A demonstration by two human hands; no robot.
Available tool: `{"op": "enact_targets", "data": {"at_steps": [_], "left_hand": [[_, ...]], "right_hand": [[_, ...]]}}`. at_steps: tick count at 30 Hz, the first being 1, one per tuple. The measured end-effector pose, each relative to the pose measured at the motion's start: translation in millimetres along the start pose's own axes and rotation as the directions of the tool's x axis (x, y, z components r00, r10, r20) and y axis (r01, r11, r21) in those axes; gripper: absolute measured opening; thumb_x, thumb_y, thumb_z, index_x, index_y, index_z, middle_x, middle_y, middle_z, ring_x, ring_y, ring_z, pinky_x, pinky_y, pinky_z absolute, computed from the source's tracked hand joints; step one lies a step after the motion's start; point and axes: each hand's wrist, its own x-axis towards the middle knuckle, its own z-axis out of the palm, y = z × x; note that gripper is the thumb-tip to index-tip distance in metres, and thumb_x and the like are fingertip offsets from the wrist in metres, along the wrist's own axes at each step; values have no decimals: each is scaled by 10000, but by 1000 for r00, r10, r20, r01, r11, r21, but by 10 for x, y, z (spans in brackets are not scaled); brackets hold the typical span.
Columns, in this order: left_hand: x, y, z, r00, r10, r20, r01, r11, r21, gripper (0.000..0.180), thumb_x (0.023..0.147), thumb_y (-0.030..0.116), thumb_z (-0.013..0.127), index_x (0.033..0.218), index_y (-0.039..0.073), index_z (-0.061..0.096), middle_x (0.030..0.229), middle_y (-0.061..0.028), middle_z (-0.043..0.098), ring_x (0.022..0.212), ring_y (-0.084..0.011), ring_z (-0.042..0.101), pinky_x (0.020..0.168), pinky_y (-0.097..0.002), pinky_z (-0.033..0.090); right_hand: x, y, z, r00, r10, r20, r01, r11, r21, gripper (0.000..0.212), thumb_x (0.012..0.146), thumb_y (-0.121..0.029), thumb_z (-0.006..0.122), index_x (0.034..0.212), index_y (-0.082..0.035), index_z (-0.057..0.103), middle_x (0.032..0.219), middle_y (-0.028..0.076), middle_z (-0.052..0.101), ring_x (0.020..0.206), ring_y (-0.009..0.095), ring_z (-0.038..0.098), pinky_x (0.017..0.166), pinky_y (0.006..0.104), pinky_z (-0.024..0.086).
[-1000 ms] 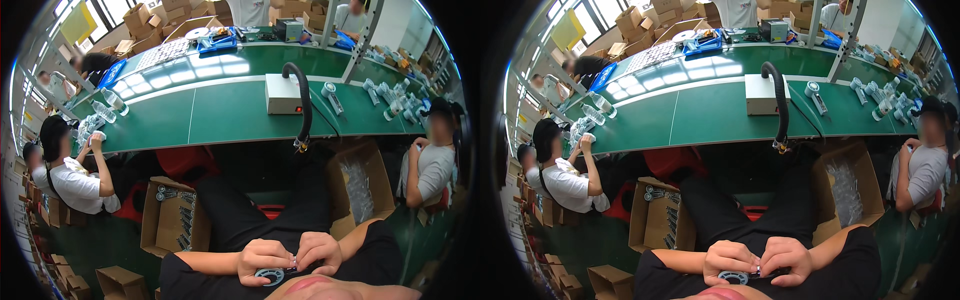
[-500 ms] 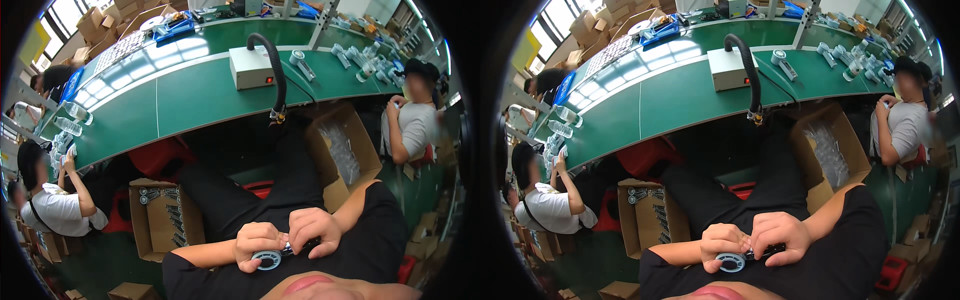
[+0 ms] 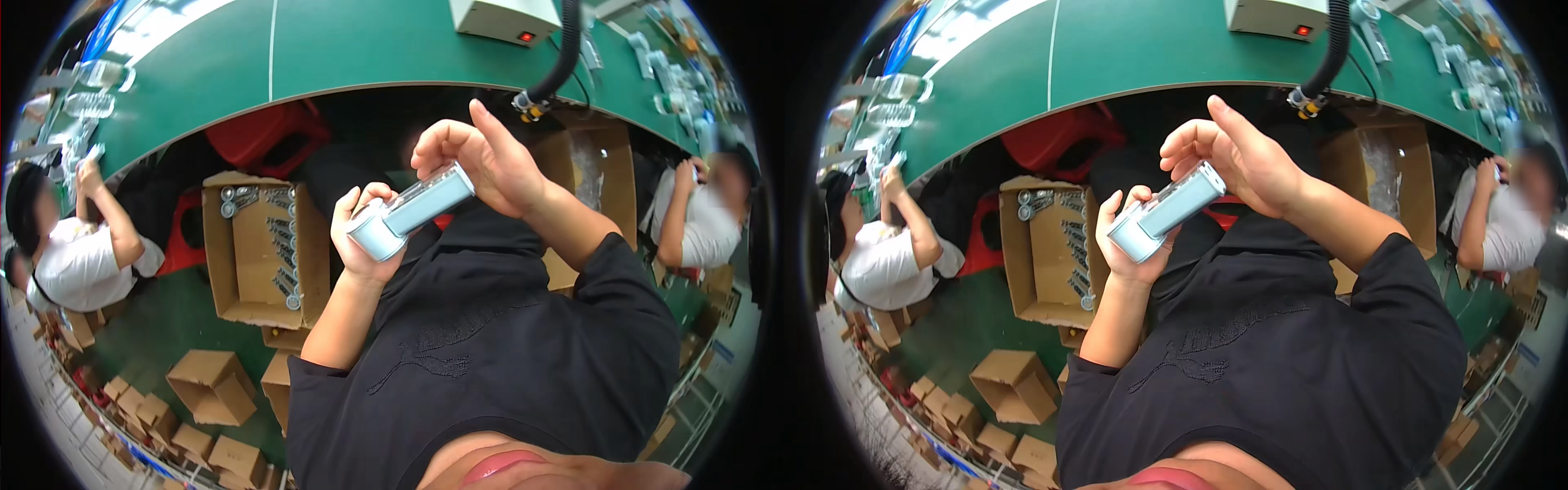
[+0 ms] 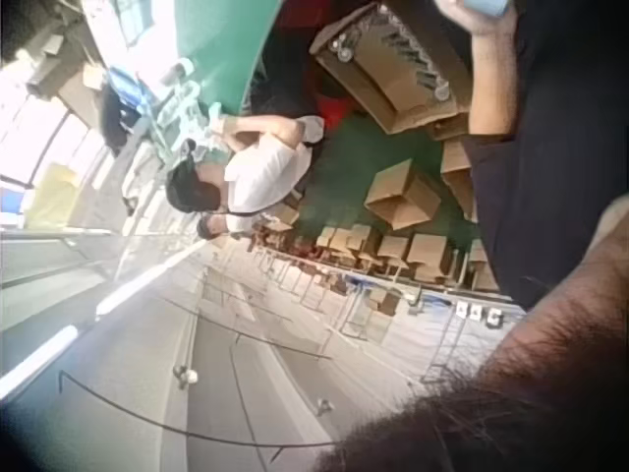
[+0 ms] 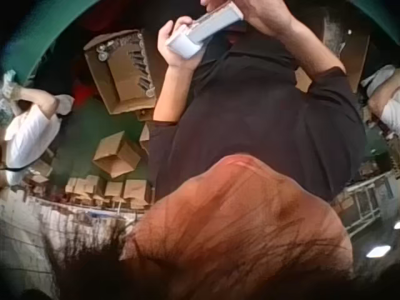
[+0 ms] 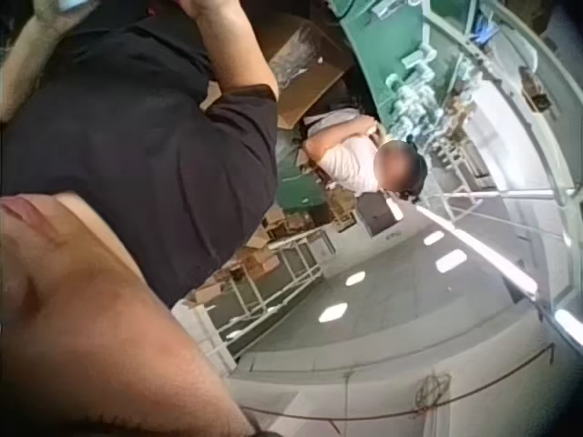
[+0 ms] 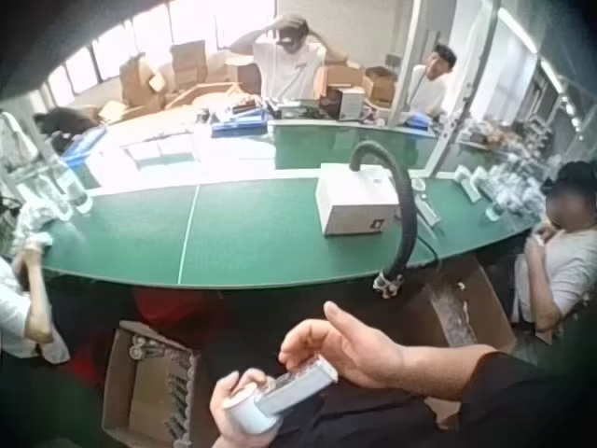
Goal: Assembling handheld electronic devices on a factory production line.
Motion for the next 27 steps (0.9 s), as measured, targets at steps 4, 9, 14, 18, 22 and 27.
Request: {"op": "enact_targets", "data": {"at_steps": [4, 9, 14, 18, 22, 27], "left_hand": [[-80, 112, 47, 997, 71, -39, -70, 997, 17, 415, 1074, 408, 443, 1059, 44, 641, 1087, -202, 740, 1009, -357, 747, 864, -500, 653], [-139, 21, 81, 992, 127, -26, -128, 991, -34, 413, 1075, 403, 429, 1020, 41, 620, 1013, -180, 722, 977, -358, 744, 874, -499, 659], [-41, -235, 131, 924, 375, -72, -314, 854, 416, 462, 1070, 398, 381, 929, 23, 612, 907, -161, 673, 913, -282, 652, 902, -395, 504], [20, -633, 273, 910, 411, -56, -295, 737, 608, 453, 1047, 399, 395, 926, 13, 600, 914, -172, 681, 911, -282, 657, 890, -402, 511], [66, -1092, 397, 933, 344, 110, -322, 656, 682, 440, 1036, 413, 436, 1061, -7, 566, 956, -204, 721, 914, -266, 713, 875, -376, 576], [370, -1527, 659, 980, 172, 104, -193, 659, 727, 471, 1025, 435, 456, 1150, -1, 586, 954, -197, 715, 935, -253, 696, 895, -366, 550]], "right_hand": [[265, -75, 88, 991, 60, 120, -68, 996, 63, 838, 1082, -728, 182, 1188, -55, 670, 1163, 83, 689, 1078, 184, 619, 965, 351, 471], [310, -56, 152, 980, 32, 195, -28, 999, -20, 873, 1074, -743, 168, 1192, -48, 681, 1156, 77, 683, 1090, 187, 615, 959, 341, 463], [-33, -121, -1, 960, -167, 224, 250, 870, -425, 845, 1100, -693, 183, 1192, -21, 687, 1177, 62, 663, 1002, 150, 595, 878, 299, 445], [-422, -14, -225, 896, -404, 182, 439, 752, -492, 713, 1117, -598, 308, 1117, -4, 703, 1138, 131, 669, 987, 216, 624, 871, 333, 476], [-983, -165, -409, 769, -603, 211, 580, 521, -626, 722, 1080, -647, 379, 1041, -13, 721, 1023, 173, 676, 942, 300, 657, 814, 391, 523], [-1478, -222, -858, 710, -697, 101, 584, 503, -637, 648, 1042, -611, 496, 1094, 10, 674, 1044, 173, 641, 959, 265, 638, 805, 368, 525]]}}
